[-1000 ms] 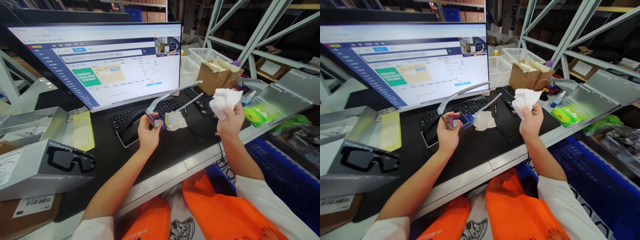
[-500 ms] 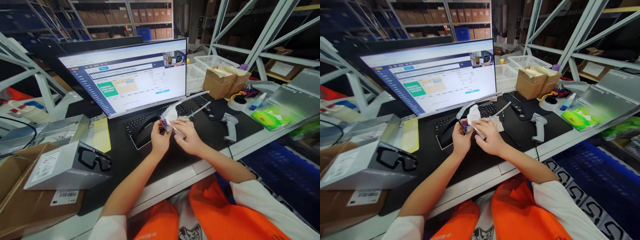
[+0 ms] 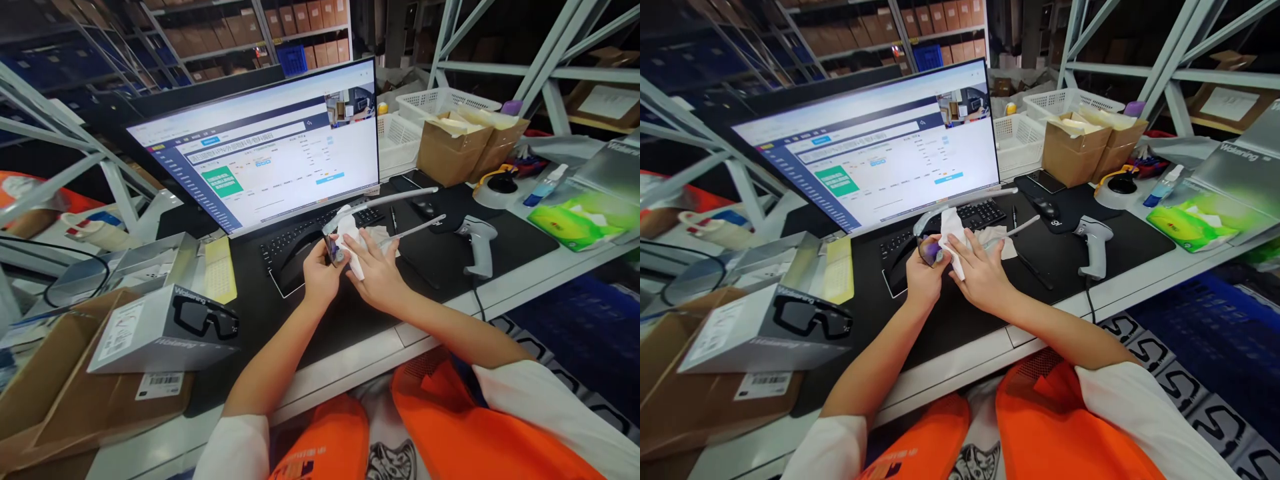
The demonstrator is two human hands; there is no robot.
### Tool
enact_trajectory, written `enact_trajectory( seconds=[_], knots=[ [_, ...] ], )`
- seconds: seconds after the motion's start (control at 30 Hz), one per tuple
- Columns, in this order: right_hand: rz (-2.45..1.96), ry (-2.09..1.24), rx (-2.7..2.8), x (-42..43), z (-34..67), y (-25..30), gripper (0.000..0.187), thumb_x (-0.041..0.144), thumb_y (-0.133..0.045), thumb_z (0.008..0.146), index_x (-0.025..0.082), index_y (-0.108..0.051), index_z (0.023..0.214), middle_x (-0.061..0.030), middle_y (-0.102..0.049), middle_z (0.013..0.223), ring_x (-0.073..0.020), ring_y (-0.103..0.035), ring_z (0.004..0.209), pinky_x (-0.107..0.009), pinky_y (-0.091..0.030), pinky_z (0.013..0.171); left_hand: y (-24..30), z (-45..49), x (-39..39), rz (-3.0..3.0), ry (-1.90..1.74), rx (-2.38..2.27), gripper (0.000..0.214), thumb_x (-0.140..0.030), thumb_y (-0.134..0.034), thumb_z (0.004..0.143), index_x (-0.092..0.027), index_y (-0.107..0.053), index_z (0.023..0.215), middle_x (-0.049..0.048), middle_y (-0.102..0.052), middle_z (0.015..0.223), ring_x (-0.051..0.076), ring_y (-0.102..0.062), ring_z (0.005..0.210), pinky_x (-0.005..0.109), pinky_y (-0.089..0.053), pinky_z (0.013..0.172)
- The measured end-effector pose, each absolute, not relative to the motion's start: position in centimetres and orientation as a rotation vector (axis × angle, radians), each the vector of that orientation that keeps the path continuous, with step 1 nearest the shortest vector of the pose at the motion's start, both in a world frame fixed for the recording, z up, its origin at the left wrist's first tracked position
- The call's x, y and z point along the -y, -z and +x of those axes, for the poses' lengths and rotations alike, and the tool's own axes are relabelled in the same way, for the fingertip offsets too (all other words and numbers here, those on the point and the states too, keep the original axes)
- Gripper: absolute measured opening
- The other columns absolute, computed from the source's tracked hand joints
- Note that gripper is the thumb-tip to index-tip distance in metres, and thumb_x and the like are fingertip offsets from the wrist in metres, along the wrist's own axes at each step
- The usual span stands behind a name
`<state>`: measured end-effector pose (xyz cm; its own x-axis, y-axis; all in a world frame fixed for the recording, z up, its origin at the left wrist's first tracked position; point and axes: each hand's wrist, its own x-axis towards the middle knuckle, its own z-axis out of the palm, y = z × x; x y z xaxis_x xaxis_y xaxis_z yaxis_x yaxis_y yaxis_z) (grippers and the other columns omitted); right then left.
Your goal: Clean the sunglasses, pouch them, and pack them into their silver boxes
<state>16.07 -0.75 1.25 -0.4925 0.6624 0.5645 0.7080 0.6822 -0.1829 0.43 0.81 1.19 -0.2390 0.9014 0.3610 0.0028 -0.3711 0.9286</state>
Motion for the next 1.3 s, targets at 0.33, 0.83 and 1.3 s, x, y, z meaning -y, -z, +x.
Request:
enact_trajectory(
  seconds=[0.33,0.83,1.3],
  knots=[
    [-0.991,0.089,2.306,-0.7,17.4,-0.5,0.069,0.006,-0.044,0.090,0.026,-0.042,0.156,-0.0079,-0.041,0.161,-0.0345,-0.020,0.157,-0.081,0.020,0.108,-2.5,-1.8,-1.2,1.317,-1.750,-1.129,0.050,-0.045,-0.088,0.072,-0.018,-0.073,0.111,0.0092,-0.078,0.103,0.019,-0.073,0.093,0.030,-0.057,0.084],
    [-1.043,-0.888,1.359,-5.1,18.6,1.3,0.048,0.056,-0.053,0.096,0.019,-0.073,0.119,-0.0119,-0.071,0.128,-0.0374,-0.054,0.137,-0.065,-0.040,0.114,-5.6,-5.4,-1.0,1.514,-1.976,-1.057,0.053,-0.063,-0.075,0.080,-0.029,-0.067,0.120,0.0087,-0.075,0.115,0.025,-0.069,0.114,0.037,-0.055,0.095],
    [-0.518,-1.102,1.798,-2.6,21.5,-2.6,0.053,0.064,-0.055,0.095,0.030,-0.071,0.132,-0.0001,-0.047,0.158,-0.0310,-0.034,0.153,-0.053,-0.028,0.127,-2.4,0.2,0.1,1.226,-1.283,-0.783,0.052,-0.053,-0.090,0.068,-0.021,-0.077,0.108,0.0077,-0.077,0.097,0.022,-0.071,0.091,0.029,-0.055,0.074]
  ],
)
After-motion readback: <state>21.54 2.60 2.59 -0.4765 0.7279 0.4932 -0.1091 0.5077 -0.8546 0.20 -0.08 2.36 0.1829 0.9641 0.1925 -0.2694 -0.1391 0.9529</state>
